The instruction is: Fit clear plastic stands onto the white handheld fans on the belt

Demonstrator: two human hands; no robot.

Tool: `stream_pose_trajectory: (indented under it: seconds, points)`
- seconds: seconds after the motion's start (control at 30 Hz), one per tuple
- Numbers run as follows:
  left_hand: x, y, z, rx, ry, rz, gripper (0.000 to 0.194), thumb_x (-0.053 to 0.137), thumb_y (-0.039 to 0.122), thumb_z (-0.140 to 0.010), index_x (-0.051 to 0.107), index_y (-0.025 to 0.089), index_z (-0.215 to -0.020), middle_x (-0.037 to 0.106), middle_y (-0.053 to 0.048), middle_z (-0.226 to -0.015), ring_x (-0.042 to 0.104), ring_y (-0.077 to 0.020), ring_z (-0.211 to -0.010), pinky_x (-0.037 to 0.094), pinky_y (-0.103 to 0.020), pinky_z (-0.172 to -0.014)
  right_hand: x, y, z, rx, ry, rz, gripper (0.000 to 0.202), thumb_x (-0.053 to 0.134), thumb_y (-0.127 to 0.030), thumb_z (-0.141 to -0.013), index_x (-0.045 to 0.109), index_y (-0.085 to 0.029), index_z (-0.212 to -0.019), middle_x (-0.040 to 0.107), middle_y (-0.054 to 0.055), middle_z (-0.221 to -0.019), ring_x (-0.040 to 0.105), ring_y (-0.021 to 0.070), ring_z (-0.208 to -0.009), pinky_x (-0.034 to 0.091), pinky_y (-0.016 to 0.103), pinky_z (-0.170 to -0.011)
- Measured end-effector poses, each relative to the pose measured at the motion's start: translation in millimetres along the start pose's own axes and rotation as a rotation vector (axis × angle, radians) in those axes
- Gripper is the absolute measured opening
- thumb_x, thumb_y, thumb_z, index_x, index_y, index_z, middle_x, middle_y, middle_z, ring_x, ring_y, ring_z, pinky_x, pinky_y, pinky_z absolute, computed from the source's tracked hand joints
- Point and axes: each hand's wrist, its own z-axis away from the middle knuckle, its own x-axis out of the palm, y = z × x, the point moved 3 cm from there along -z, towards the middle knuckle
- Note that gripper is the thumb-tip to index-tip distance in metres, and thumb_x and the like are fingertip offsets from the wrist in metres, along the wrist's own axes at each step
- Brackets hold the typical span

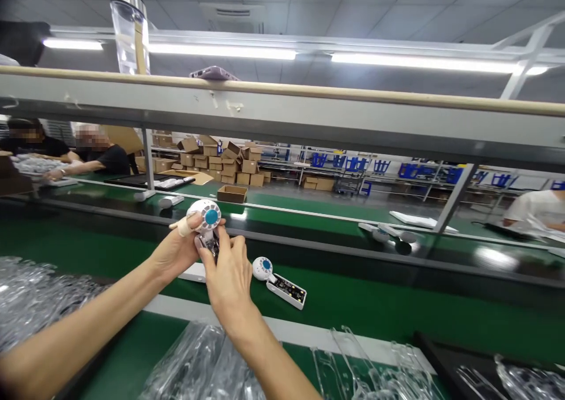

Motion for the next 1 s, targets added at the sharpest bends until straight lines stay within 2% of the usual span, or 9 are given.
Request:
stream_pose_trajectory:
  seconds: [0.13,0.33,0.47,0.6,0.73,0.8,0.87,0.93,1.0]
  points:
    - [-4.9,-3.6,-3.3,0.026,0.035,0.002,0.035,0.077,0.036,-0.065,0.067,0.013,-0.09,0.066,-0.005,-0.085,0.06,-0.0153,-0.078,0.049,-0.025,-0.075,12.8,1.3,1.7,-0.022,0.061,0.092,0.049,0.042,-0.038,-0.093,0.041,-0.027,-0.141,0.046,0.01,-0.104,0.047,0.0273,-0.101,0.043,0.041,-0.087]
    - [-11.2,-4.5,-6.6,0.076,0.132,-0.024,0.038,0.079,0.036,-0.063,0.063,0.014,-0.089,0.065,-0.004,-0.089,0.059,-0.0147,-0.081,0.048,-0.025,-0.074,19.3,-3.1,-1.7,-0.008,0.002,0.146,0.05,0.038,-0.033,-0.095,0.037,-0.024,-0.143,0.045,0.011,-0.101,0.045,0.0285,-0.1,0.044,0.043,-0.087]
    - [-12.4,-1.8,-6.6,0.098,0.134,-0.029,0.041,0.079,0.037,-0.062,0.062,0.014,-0.091,0.064,-0.004,-0.089,0.059,-0.0149,-0.08,0.047,-0.025,-0.074,21.7,-4.9,-1.2,-0.025,0.016,0.148,0.051,0.036,-0.032,-0.095,0.033,-0.024,-0.145,0.046,0.011,-0.101,0.045,0.0275,-0.099,0.042,0.043,-0.088]
    - [-15.2,-1.7,-5.2,0.107,0.147,0.011,0.04,0.08,0.037,-0.061,0.062,0.014,-0.089,0.065,-0.004,-0.087,0.059,-0.0151,-0.079,0.047,-0.027,-0.077,27.2,-1.1,1.5,-0.019,-0.026,0.169,0.052,0.035,-0.036,-0.095,0.03,-0.028,-0.146,0.05,0.012,-0.105,0.048,0.0289,-0.099,0.041,0.047,-0.088]
    - [-16.1,-3.6,-4.5,0.155,0.174,-0.002,0.042,0.079,0.036,-0.063,0.062,0.015,-0.095,0.065,-0.004,-0.09,0.059,-0.0149,-0.081,0.046,-0.027,-0.08,25.0,-0.7,0.1,-0.015,-0.104,0.13,0.054,0.032,-0.034,-0.096,0.021,-0.028,-0.149,0.051,0.014,-0.123,0.049,0.0304,-0.111,0.041,0.044,-0.09]
    - [-16.2,-4.6,-5.0,0.16,0.179,0.005,0.041,0.078,0.035,-0.064,0.062,0.015,-0.096,0.065,-0.003,-0.09,0.059,-0.0146,-0.08,0.046,-0.026,-0.079,21.9,-0.4,-0.7,0.003,-0.153,0.1,0.054,0.03,-0.035,-0.097,0.019,-0.028,-0.149,0.056,0.012,-0.121,0.055,0.0296,-0.107,0.043,0.042,-0.087]
    - [-16.0,-4.6,-6.1,0.126,0.197,0.04,0.037,0.077,0.035,-0.065,0.063,0.014,-0.092,0.066,-0.004,-0.086,0.06,-0.015,-0.078,0.047,-0.027,-0.077,19.2,0.9,-1.2,0.03,-0.191,0.084,0.053,0.032,-0.039,-0.096,0.022,-0.032,-0.148,0.064,0.009,-0.11,0.061,0.0294,-0.098,0.044,0.041,-0.081]
    - [-13.4,-1.8,-7.2,0.09,0.225,0.102,0.033,0.074,0.037,-0.068,0.063,0.013,-0.088,0.066,-0.006,-0.081,0.061,-0.016,-0.074,0.049,-0.028,-0.075,16.7,2.2,-1.7,0.029,-0.177,0.072,0.053,0.035,-0.043,-0.095,0.027,-0.035,-0.146,0.066,0.006,-0.105,0.063,0.0292,-0.095,0.045,0.039,-0.079]
    - [-7.0,3.7,-7.9,0.082,0.242,0.177,0.028,0.069,0.037,-0.074,0.063,0.013,-0.086,0.066,-0.007,-0.077,0.062,-0.0169,-0.071,0.051,-0.029,-0.073,14.3,2.8,-1.9,-0.007,-0.105,0.052,0.054,0.038,-0.044,-0.094,0.028,-0.034,-0.146,0.065,0.006,-0.111,0.062,0.0281,-0.098,0.045,0.038,-0.08]
